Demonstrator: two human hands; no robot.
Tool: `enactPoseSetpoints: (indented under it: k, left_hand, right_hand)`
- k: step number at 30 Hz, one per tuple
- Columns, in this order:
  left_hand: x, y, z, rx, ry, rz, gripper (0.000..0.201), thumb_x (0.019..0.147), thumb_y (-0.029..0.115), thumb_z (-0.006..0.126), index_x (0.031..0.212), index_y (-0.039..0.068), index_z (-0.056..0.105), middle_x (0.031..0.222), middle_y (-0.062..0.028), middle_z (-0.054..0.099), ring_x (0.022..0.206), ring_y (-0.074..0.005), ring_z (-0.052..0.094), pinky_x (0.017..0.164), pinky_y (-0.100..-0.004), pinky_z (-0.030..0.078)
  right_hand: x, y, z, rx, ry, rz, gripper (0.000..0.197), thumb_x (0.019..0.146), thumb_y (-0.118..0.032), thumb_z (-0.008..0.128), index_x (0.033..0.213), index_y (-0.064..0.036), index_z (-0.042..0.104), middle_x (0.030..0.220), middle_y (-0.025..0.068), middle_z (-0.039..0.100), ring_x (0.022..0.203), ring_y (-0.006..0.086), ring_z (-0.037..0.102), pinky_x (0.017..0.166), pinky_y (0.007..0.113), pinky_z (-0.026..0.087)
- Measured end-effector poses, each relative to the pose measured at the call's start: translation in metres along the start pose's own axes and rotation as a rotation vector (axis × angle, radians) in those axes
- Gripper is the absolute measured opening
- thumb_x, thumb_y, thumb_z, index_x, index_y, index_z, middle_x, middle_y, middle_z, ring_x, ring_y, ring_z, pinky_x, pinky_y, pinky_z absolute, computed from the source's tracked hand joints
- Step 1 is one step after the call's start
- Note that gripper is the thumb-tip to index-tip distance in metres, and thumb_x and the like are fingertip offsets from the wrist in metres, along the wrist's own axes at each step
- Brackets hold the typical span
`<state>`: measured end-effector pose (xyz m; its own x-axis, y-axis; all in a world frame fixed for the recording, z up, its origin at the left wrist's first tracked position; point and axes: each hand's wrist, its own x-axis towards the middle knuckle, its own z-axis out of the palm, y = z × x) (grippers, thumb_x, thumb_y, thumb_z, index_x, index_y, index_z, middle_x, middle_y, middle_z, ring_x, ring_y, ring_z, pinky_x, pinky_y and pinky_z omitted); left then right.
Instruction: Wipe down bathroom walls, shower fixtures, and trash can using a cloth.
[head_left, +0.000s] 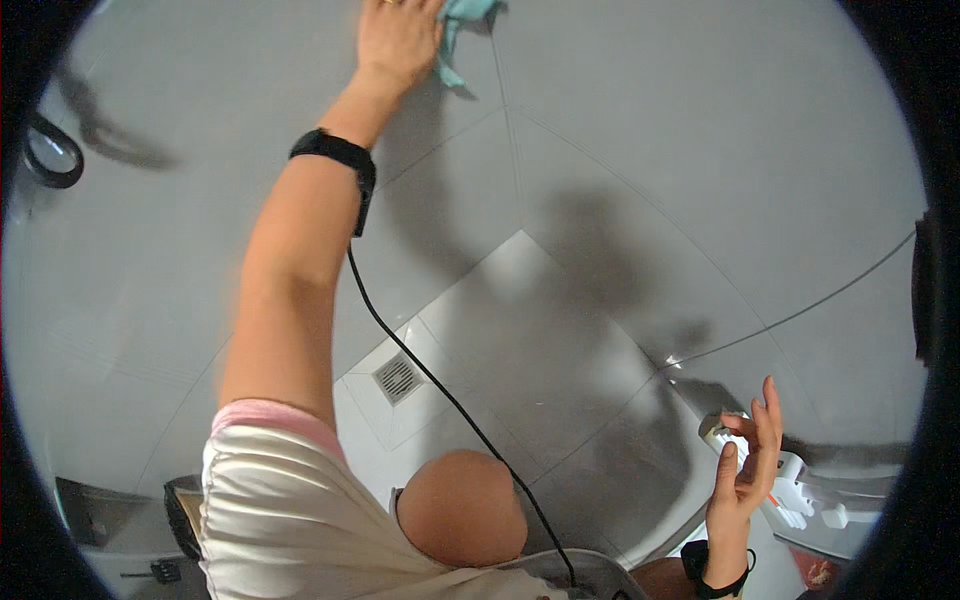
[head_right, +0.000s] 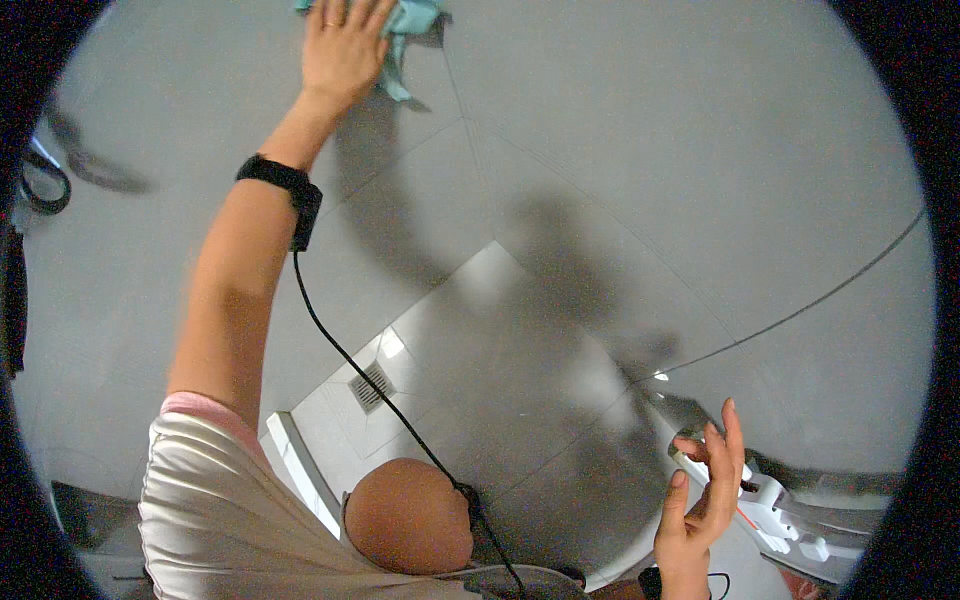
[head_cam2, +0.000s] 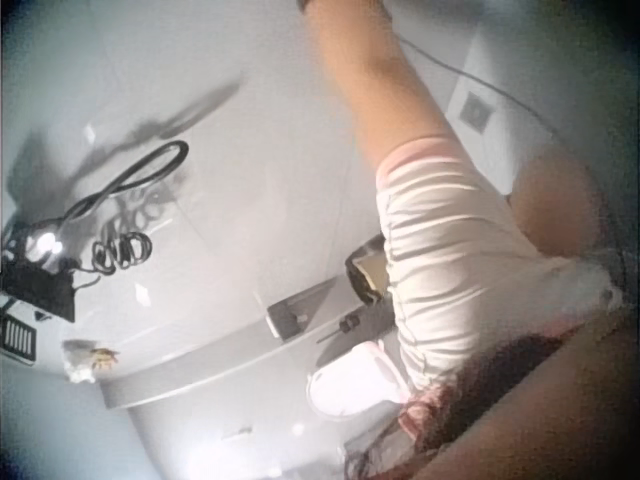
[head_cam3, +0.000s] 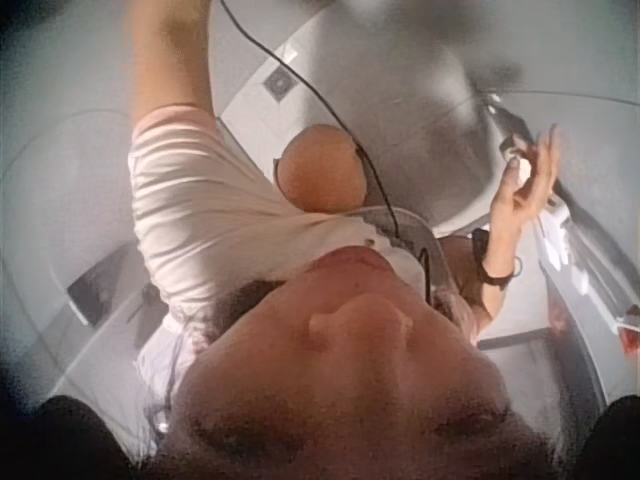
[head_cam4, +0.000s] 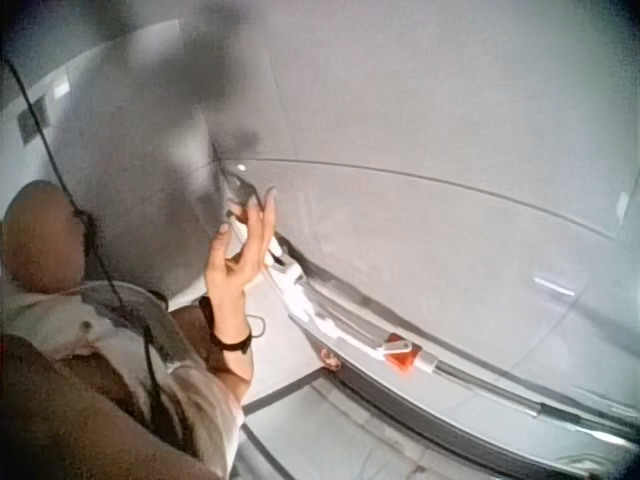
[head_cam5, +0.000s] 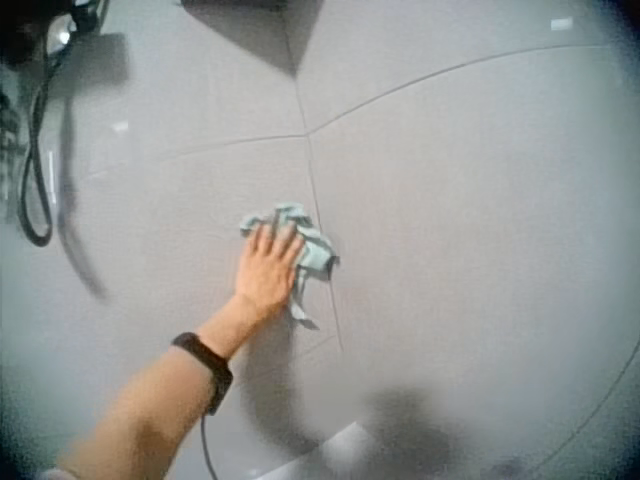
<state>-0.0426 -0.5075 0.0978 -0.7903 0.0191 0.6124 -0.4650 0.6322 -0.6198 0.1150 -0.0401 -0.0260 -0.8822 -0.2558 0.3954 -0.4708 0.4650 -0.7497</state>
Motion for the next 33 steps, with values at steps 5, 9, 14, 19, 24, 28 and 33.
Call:
enactPoseSetpoints:
  k: [5,9,14,19,24,28,33]
  left_hand:
    - [-0.037,0.070,0.050,0.183,-0.006,0.141,0.046,0.087,0.029,0.039,0.131,0.015,0.035,0.141,-0.0021,0.023,0.131,-0.0228,0.015,0.104,-0.0379,0.018]
    - [-0.097,0.090,0.082,0.125,-0.190,0.400,0.054,0.086,0.026,0.039,0.136,0.014,0.025,0.144,0.0015,0.015,0.133,-0.0174,0.008,0.107,-0.0340,0.013]
    - [-0.186,0.044,0.066,-0.021,-0.324,0.359,0.055,0.085,0.028,0.042,0.136,0.017,0.024,0.143,0.0020,0.015,0.133,-0.0182,0.009,0.108,-0.0347,0.011]
    - [-0.223,-0.053,0.012,-0.139,-0.221,-0.102,0.055,0.082,0.039,0.049,0.129,0.014,0.036,0.137,-0.0063,0.029,0.132,-0.0303,0.012,0.104,-0.0472,0.016]
    - [-0.180,-0.103,-0.023,0.151,0.052,-0.482,0.051,0.082,0.042,0.048,0.124,0.012,0.043,0.138,-0.0117,0.027,0.130,-0.0407,0.008,0.102,-0.0529,0.011]
    - [-0.133,-0.055,-0.014,0.026,-0.059,-0.331,0.050,0.084,0.039,0.045,0.127,0.014,0.039,0.141,-0.0080,0.021,0.131,-0.0371,0.004,0.104,-0.0506,0.010]
    - [-0.116,0.009,0.022,0.003,-0.210,0.114,0.056,0.085,0.032,0.045,0.135,0.017,0.027,0.144,-0.0008,0.014,0.133,-0.0262,0.004,0.108,-0.0410,0.008]
  right_hand:
    - [0.000,-0.003,0.001,-0.078,-0.006,-0.008,0.037,0.087,-0.020,0.046,0.119,-0.0001,0.044,0.131,0.0231,0.034,0.082,0.0181,0.058,0.084,0.035,0.040]
    - [-0.002,-0.006,0.001,-0.055,0.010,-0.007,0.038,0.087,-0.020,0.046,0.119,-0.0005,0.043,0.131,0.0229,0.035,0.082,0.0182,0.058,0.085,0.035,0.039]
    - [-0.003,-0.003,0.001,-0.049,-0.020,-0.052,0.038,0.086,-0.018,0.047,0.118,0.0015,0.044,0.130,0.0241,0.035,0.081,0.0204,0.057,0.083,0.035,0.040]
    - [0.002,0.007,0.006,-0.026,-0.049,-0.085,0.037,0.085,-0.014,0.046,0.117,0.0039,0.044,0.130,0.0250,0.035,0.081,0.0205,0.056,0.080,0.034,0.042]
    - [0.009,0.012,0.016,0.015,-0.054,-0.044,0.036,0.082,-0.009,0.044,0.116,0.0046,0.044,0.130,0.0249,0.035,0.081,0.0206,0.056,0.078,0.033,0.042]
    - [0.007,0.018,0.018,0.030,-0.059,-0.064,0.036,0.082,-0.008,0.045,0.115,0.0047,0.044,0.130,0.0244,0.035,0.082,0.0209,0.056,0.078,0.033,0.043]
    - [0.003,0.008,0.014,0.070,-0.059,-0.076,0.041,0.074,0.005,0.047,0.114,0.0049,0.045,0.130,0.0240,0.035,0.083,0.0208,0.056,0.079,0.033,0.043]
